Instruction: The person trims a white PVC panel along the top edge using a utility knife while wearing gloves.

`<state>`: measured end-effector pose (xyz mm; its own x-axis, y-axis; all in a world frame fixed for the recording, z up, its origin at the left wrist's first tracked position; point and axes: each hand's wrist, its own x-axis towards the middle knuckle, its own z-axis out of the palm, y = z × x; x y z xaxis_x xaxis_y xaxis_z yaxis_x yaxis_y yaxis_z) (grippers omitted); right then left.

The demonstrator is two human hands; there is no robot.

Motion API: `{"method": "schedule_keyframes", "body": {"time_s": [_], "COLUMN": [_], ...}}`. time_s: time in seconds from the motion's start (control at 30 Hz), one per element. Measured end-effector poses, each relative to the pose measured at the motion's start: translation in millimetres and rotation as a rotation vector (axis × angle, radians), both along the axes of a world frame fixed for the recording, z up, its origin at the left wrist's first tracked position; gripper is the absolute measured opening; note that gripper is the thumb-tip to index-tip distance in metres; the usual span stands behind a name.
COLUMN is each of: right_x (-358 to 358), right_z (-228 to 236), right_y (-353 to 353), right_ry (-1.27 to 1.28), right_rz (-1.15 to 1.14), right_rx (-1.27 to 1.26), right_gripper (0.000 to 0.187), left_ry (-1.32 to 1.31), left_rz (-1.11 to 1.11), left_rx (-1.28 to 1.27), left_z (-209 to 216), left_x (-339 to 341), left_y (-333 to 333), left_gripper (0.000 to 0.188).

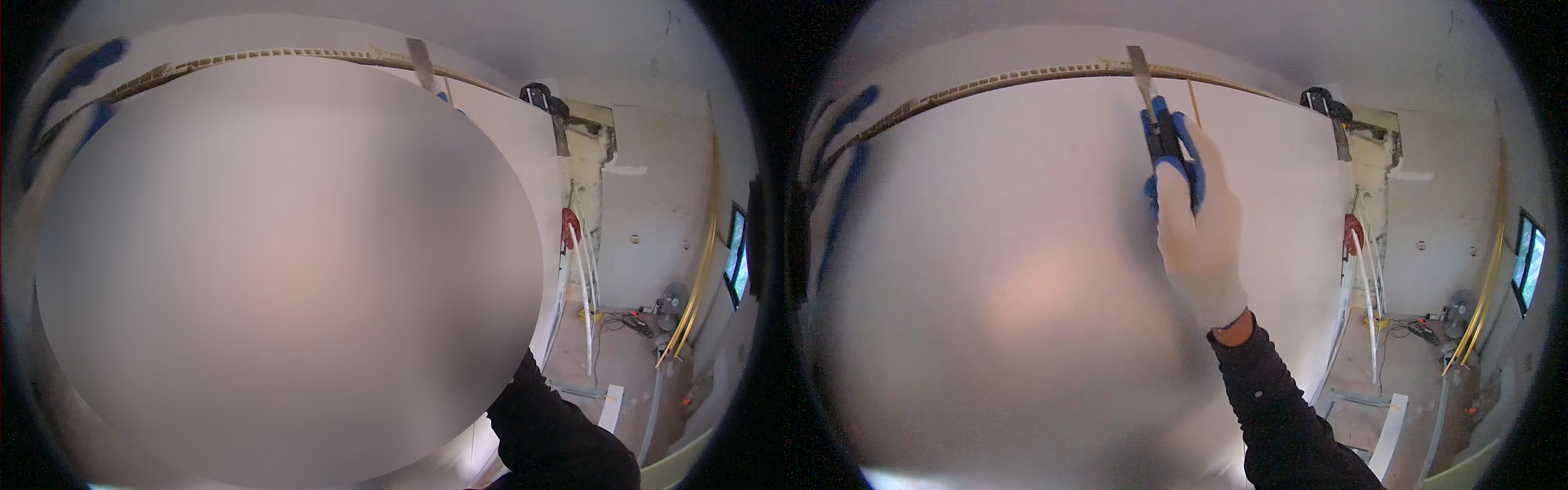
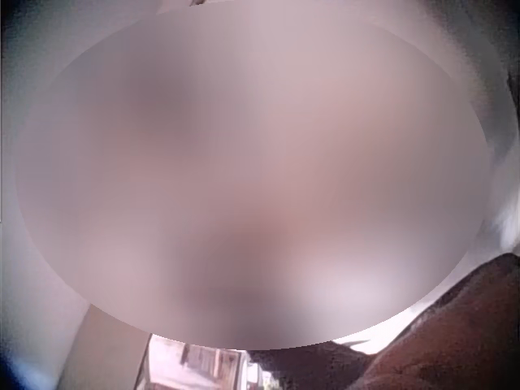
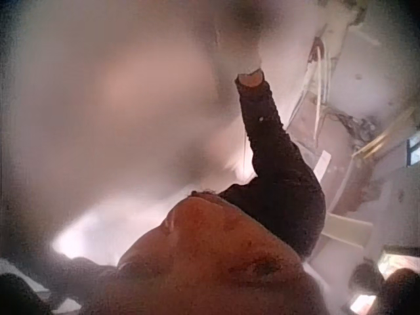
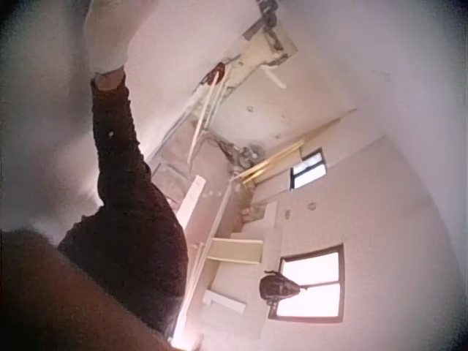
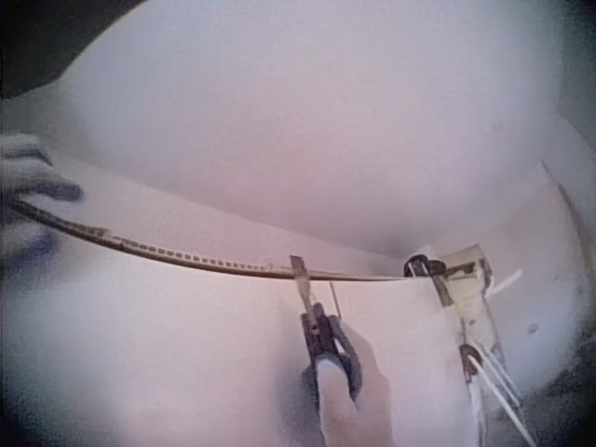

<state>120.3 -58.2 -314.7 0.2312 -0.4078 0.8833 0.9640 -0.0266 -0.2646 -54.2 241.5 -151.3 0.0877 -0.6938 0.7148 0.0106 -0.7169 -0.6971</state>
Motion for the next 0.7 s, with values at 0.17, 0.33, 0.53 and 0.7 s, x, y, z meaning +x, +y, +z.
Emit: {"method": "schedule_keyframes", "body": {"time_s": [0.17,0.33,0.53,0.7], "right_x": [6,8,-2,6], "right_z": [18,26,35,32], "right_y": [-14,-20,-23,-30], "right_ry": [0.025,0.045,0.020,-0.144], "right_rz": [-0.085,-0.399,-0.538,-0.587], "right_rx": [-0.100,-0.163,-0.214,-0.222], "right_gripper": [0.050,0.044,0.040,0.039], "left_ry": [0.017,0.109,0.011,-0.039], "left_rz": [-0.129,0.075,0.197,0.179], "left_rx": [-0.053,-0.240,-0.234,-0.235], "left_z": [11,6,7,13], "left_x": [93,102,102,116], "left_y": [-65,-112,-124,-121], "left_gripper": [0.036,0.039,0.034,0.033]}}
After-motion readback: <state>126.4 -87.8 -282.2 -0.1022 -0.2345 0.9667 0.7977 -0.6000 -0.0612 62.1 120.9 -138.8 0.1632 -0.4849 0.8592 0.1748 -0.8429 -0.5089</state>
